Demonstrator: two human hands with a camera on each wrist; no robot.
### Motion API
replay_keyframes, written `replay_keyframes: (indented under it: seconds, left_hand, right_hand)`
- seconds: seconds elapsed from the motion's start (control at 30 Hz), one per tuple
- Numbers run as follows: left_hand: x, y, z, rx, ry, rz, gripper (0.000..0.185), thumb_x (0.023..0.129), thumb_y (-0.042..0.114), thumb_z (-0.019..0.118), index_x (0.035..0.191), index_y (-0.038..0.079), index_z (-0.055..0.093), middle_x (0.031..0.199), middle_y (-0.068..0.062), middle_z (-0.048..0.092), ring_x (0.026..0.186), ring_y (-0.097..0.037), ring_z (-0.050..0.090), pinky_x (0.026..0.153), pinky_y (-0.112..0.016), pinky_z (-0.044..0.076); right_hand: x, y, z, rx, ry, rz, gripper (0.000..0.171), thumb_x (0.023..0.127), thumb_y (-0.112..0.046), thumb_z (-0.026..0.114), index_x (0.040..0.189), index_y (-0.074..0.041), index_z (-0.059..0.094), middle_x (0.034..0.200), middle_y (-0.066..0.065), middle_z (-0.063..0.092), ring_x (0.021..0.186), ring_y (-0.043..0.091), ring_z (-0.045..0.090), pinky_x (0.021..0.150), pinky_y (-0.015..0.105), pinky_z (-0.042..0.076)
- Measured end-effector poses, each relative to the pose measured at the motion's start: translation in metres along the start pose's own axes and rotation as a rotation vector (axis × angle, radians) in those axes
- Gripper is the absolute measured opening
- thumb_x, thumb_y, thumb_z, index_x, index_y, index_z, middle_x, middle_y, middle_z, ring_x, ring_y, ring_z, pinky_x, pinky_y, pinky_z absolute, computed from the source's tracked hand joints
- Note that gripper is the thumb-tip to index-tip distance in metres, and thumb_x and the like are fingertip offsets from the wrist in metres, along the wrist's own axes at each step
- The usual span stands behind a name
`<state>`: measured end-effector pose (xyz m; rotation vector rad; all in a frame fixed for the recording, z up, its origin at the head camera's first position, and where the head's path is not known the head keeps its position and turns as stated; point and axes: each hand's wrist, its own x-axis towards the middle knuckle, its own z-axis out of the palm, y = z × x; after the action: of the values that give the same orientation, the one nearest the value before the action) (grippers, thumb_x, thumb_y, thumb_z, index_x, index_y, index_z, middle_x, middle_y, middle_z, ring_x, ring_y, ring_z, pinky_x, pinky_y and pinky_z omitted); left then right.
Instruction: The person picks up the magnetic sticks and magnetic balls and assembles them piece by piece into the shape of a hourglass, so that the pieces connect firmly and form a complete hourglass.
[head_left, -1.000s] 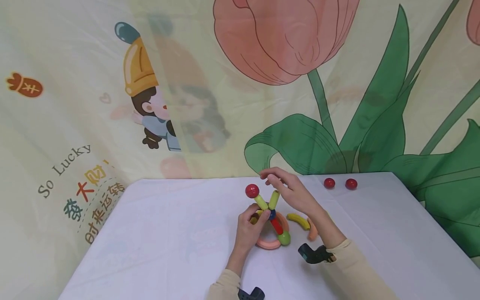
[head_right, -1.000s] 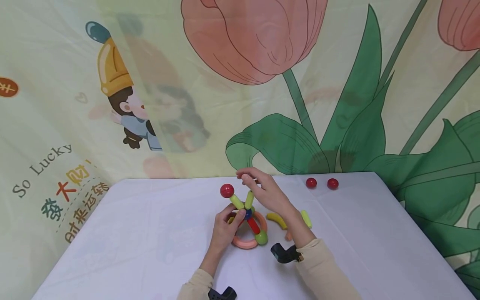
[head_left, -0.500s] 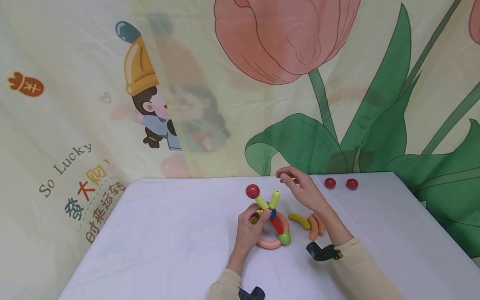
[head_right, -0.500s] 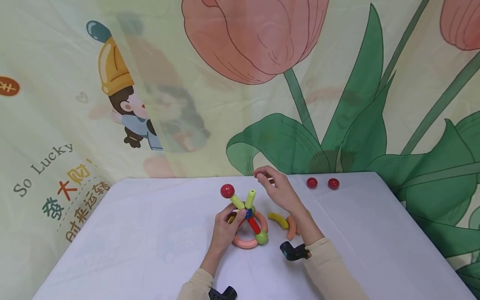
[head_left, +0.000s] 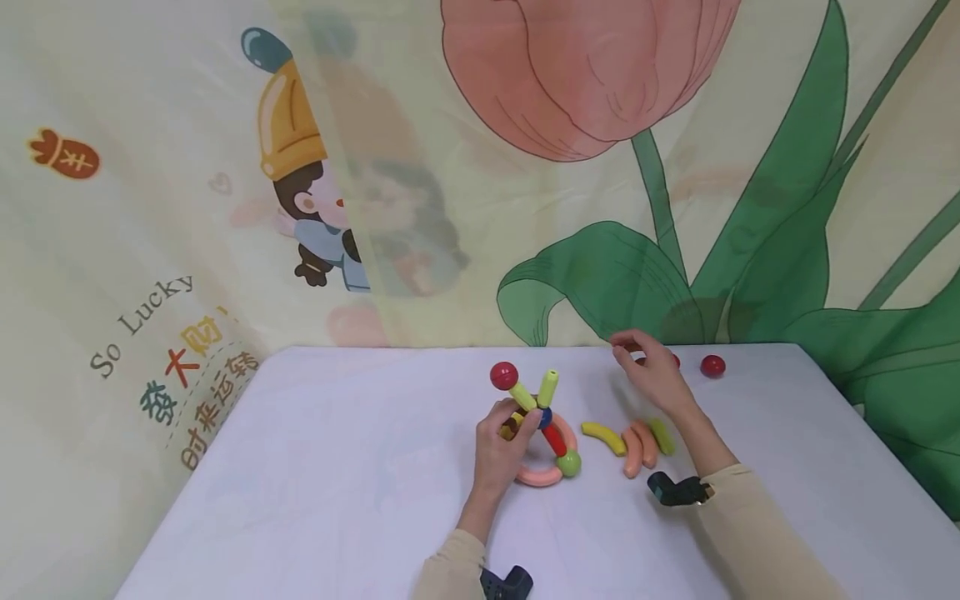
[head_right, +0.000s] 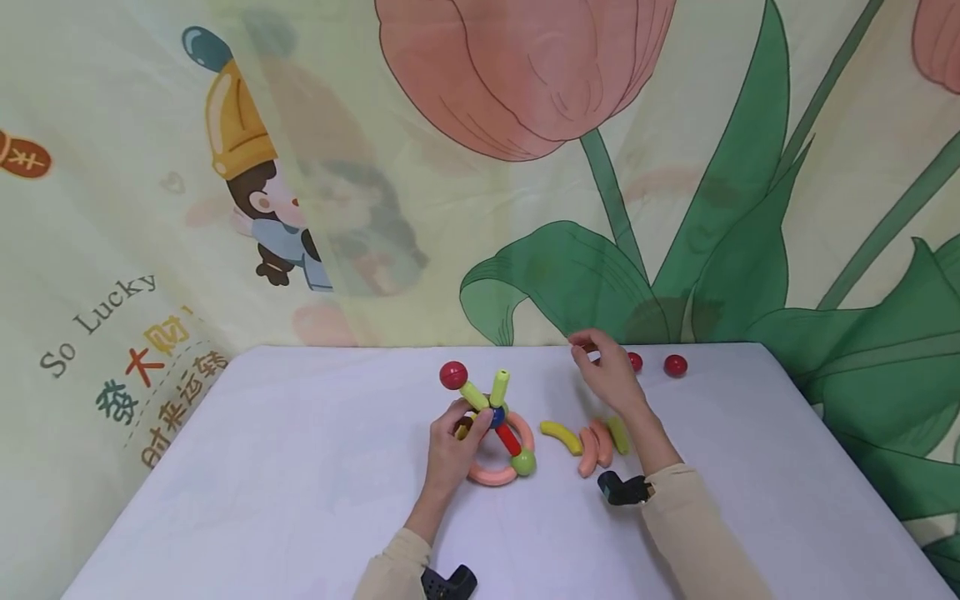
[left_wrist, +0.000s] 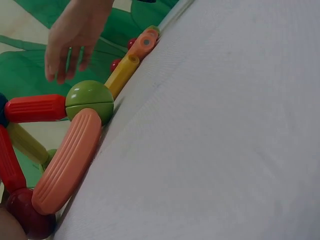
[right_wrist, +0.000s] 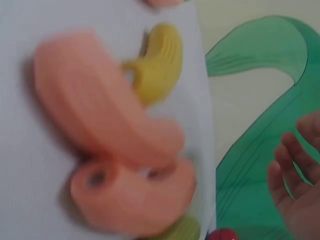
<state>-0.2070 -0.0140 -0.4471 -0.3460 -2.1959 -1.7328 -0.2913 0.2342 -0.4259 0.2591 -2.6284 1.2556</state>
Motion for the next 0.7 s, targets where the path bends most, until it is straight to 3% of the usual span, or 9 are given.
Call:
replay_keyframes:
  seconds: [0.27,0.5,0.7]
  left_hand:
    - [0.002,-0.003,-0.002,-0.028,-0.024,0.008,0.02,0.091,0.022,0.063,0.107,0.011,0.068,0.094,-0.007,0.068,0.076,-0.01,0.055,0.068,-0.024,0.051]
    - [0.0,-0.003,-0.002,-0.031,-0.036,-0.005,0.02,0.09,0.022,0.064,0.106,0.012,0.068,0.091,-0.007,0.068,0.076,-0.011,0.056,0.068,-0.024,0.052]
    - [0.001,-0.005,-0.003,-0.045,-0.021,0.058,0.018,0.09,0.018,0.064,0.104,0.008,0.068,0.09,-0.011,0.067,0.074,-0.022,0.058,0.065,-0.025,0.052]
  right_hand:
    - [0.005,0.025,-0.017,-0.135,0.041,0.005,0.032,0.095,-0.012,0.048,0.123,0.002,0.053,0.123,0.024,0.051,0.111,0.038,0.047,0.088,0.049,0.042]
    - [0.002,0.039,-0.024,-0.235,0.024,0.055,0.036,0.09,-0.007,0.052,0.125,0.004,0.053,0.133,0.033,0.038,0.121,0.05,0.033,0.093,0.063,0.033]
    - [0.002,0.044,-0.026,-0.31,0.008,0.071,0.032,0.089,-0.008,0.053,0.119,0.005,0.056,0.124,0.034,0.044,0.113,0.048,0.038,0.088,0.062,0.037]
